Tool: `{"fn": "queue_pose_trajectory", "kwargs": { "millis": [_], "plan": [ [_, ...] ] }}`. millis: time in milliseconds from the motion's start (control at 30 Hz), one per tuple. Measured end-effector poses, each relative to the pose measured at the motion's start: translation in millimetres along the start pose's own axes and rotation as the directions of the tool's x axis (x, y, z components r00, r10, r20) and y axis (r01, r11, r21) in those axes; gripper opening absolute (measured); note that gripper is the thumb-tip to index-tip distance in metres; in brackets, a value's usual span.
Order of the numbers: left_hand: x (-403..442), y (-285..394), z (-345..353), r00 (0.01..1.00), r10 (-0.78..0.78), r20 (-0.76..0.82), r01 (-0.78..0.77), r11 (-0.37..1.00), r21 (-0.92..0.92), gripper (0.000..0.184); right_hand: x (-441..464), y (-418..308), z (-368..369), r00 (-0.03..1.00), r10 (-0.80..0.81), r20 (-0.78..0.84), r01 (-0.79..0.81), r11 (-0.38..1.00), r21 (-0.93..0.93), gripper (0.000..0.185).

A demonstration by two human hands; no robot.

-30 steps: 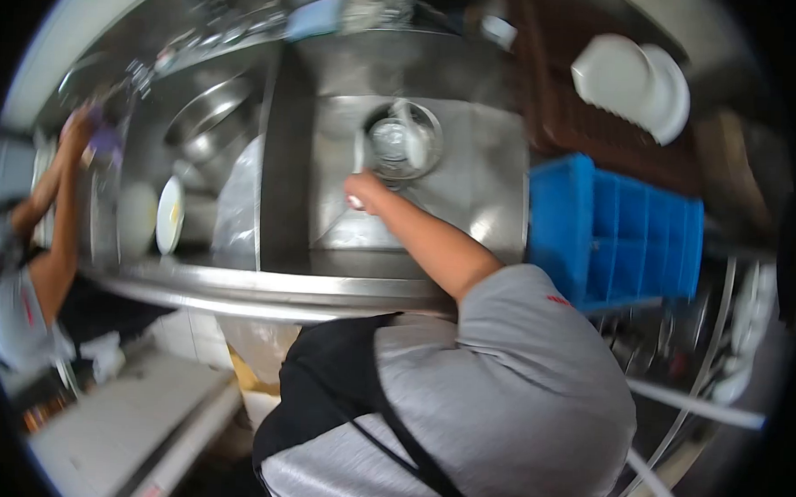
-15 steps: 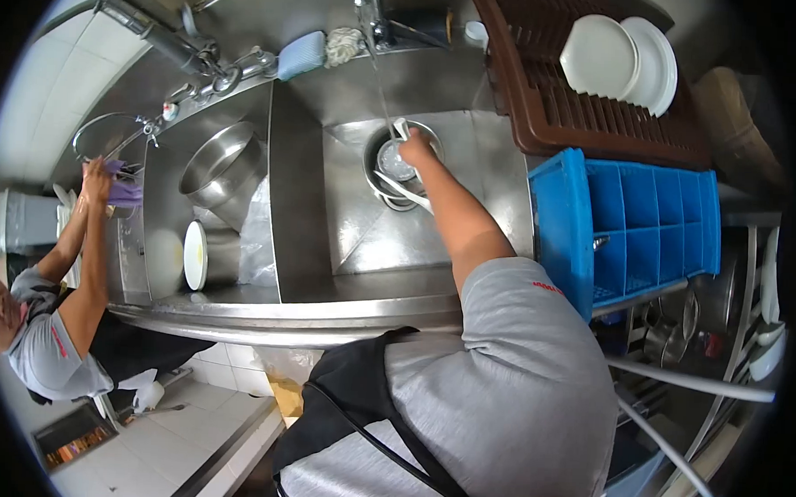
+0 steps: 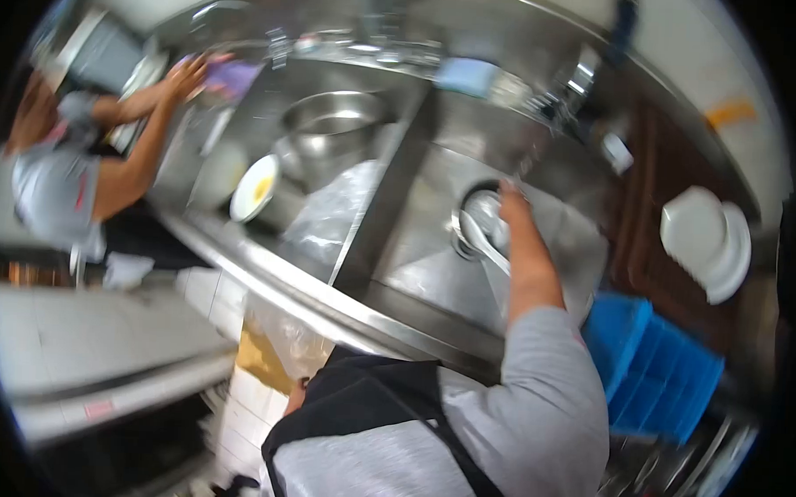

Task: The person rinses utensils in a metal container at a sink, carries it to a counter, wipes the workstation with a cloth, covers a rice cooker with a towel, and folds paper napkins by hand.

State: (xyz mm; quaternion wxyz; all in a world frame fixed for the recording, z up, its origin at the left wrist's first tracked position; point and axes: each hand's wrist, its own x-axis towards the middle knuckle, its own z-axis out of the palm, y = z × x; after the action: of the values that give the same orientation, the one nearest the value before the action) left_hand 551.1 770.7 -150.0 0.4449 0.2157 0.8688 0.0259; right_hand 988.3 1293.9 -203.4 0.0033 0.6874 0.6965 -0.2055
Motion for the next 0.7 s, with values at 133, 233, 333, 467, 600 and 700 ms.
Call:
{"fn": "queue_pose_trajectory", "kwargs": {
  "millis": [133,233,333,467,600,700],
  "plan": [
    [-25,19,10,1.0,-0.013,0.01,0.013,1.0,-0.005,0.044,-28,-36,-47,0.996,0.078,-0.032,-0.081,0.988,-0.131,0.046],
    [-19,29,13,0.999,-0.033,-0.019,0.032,0.995,-0.092,0.052,-39,-31,-44,0.987,0.153,0.045,-0.14,0.966,-0.217,0.04],
    [-22,42,13,0.996,0.041,-0.081,-0.044,0.998,-0.041,0.05,-32,1,-10,0.989,0.132,0.066,-0.113,0.963,-0.245,0.029],
    [6,17,40,0.98,0.115,-0.16,-0.128,0.989,-0.075,0.046,-40,-1,-16,0.932,0.12,0.343,-0.085,0.99,-0.116,0.027],
    [-10,20,33,0.997,0.034,-0.066,-0.043,0.988,-0.147,0.048,-55,-7,-5,0.927,0.01,0.376,0.004,0.999,-0.037,0.029],
    [-8,8,40,0.998,0.023,-0.054,-0.03,0.989,-0.144,0.049,-92,-59,-34,0.875,-0.077,0.478,0.143,0.984,-0.102,0.031]
  ]
}}
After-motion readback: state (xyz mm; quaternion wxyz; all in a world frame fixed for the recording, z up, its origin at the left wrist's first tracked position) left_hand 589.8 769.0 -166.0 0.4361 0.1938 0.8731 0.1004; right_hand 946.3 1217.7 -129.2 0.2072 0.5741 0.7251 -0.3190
